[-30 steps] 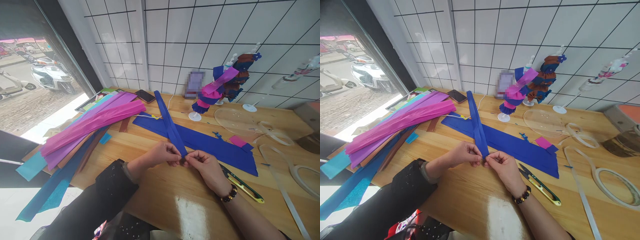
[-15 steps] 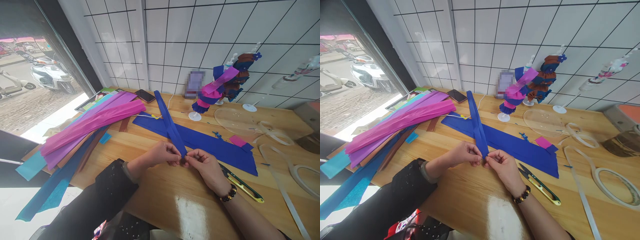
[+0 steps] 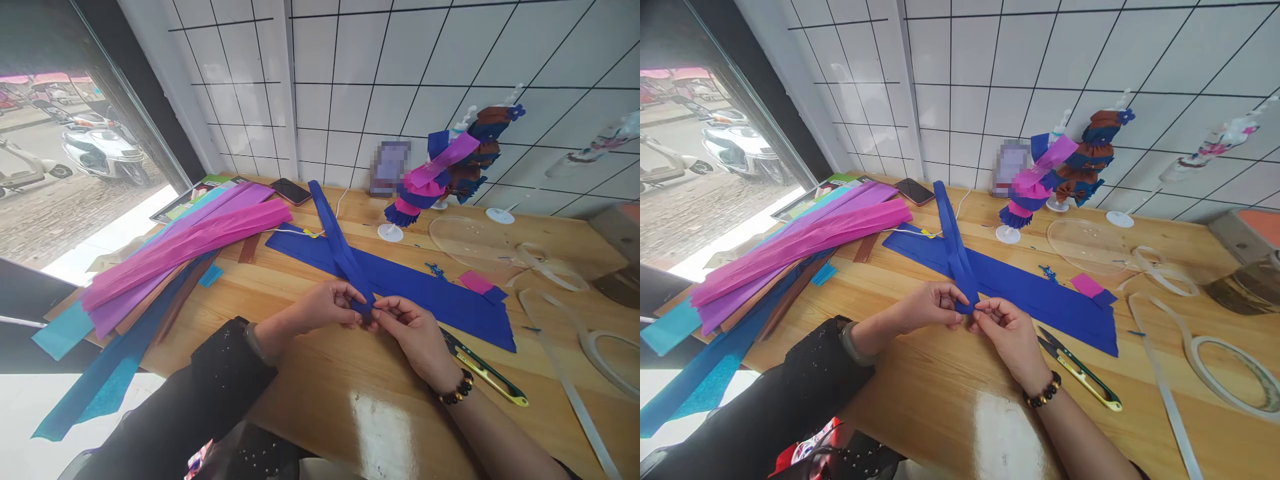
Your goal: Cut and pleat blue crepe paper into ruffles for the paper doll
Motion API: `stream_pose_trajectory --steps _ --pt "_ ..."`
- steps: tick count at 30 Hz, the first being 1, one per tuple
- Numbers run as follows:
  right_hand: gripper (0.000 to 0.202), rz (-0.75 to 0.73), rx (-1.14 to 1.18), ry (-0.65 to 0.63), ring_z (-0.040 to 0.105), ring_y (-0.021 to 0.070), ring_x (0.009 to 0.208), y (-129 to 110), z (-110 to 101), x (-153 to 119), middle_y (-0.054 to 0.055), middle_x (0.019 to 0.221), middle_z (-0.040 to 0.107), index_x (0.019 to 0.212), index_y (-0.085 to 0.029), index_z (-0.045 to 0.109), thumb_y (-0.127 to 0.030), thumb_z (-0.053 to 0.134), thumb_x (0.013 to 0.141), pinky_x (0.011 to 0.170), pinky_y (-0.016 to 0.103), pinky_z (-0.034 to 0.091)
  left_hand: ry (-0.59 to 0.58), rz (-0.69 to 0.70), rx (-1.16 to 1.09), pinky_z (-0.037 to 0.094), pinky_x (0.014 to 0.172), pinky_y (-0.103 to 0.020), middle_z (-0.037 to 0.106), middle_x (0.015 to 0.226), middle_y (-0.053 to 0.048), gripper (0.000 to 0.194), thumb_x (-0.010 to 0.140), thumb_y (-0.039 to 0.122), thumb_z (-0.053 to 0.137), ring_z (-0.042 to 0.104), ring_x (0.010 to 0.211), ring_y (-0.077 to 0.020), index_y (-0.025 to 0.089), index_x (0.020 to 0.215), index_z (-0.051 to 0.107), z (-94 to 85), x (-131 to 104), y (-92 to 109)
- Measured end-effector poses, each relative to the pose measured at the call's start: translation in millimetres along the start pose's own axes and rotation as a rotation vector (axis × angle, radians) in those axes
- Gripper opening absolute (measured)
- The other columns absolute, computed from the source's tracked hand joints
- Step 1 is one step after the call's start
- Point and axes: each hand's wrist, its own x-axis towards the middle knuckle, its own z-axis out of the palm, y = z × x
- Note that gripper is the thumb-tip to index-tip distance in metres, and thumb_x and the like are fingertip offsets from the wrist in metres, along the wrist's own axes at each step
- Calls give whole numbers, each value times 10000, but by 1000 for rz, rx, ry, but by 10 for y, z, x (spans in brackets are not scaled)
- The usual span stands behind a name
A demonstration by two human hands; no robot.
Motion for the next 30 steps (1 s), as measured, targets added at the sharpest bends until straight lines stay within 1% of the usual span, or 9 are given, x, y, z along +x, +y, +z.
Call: stream_pose_trajectory --steps 2,5,10,14,19,22,30 --pt "253 3 14 24 591 124 577 -21 5 -4 8 588 637 802 -171 589 -379 642 670 602 237 454 -10 32 3 449 548 -194 602 552 1 358 603 227 707 573 535 -84 105 910 569 8 1 5" --pt "274 11 41 49 599 126 579 -50 10 -20 6 588 637 804 -171 598 -395 650 656 610 239 467 -13 39 -17 441 533 -194 599 555 1 379 591 247 718 571 527 -87 103 905 562 23 8 12" --pt "286 0 67 44 605 132 591 -76 29 -44 18 624 649 800 -171 604 -398 665 637 625 255 483 6 -8 -26 454 555 -216 630 628 -36 409 582 339 715 581 547 -96 91 876 576 38 10 20" --pt "302 -8 27 56 602 139 587 -86 51 -41 25 627 649 791 -167 609 -415 664 627 609 263 485 8 -49 -50 466 595 -232 652 691 -62 367 604 371 692 589 578 -98 89 818 595 44 -4 32" --pt "307 -19 14 19 609 143 613 -49 44 -36 32 656 658 828 -161 616 -400 663 640 629 271 486 44 -75 -80 471 601 -236 659 664 -55 351 570 370 711 583 562 -95 89 756 614 51 -11 40" --pt "305 -14 21 -15 614 139 624 -34 40 -38 26 672 668 856 -168 619 -380 669 643 639 265 487 43 -71 -90 473 614 -241 667 685 -67 344 573 366 709 591 579 -101 85 749 620 51 -9 33" --pt "266 5 34 -11 629 148 650 -52 52 -41 38 707 685 794 -166 633 -383 664 644 667 270 498 62 -53 -77 474 617 -225 663 681 -61 308 606 336 696 594 587 -92 86 773 627 41 -10 8"
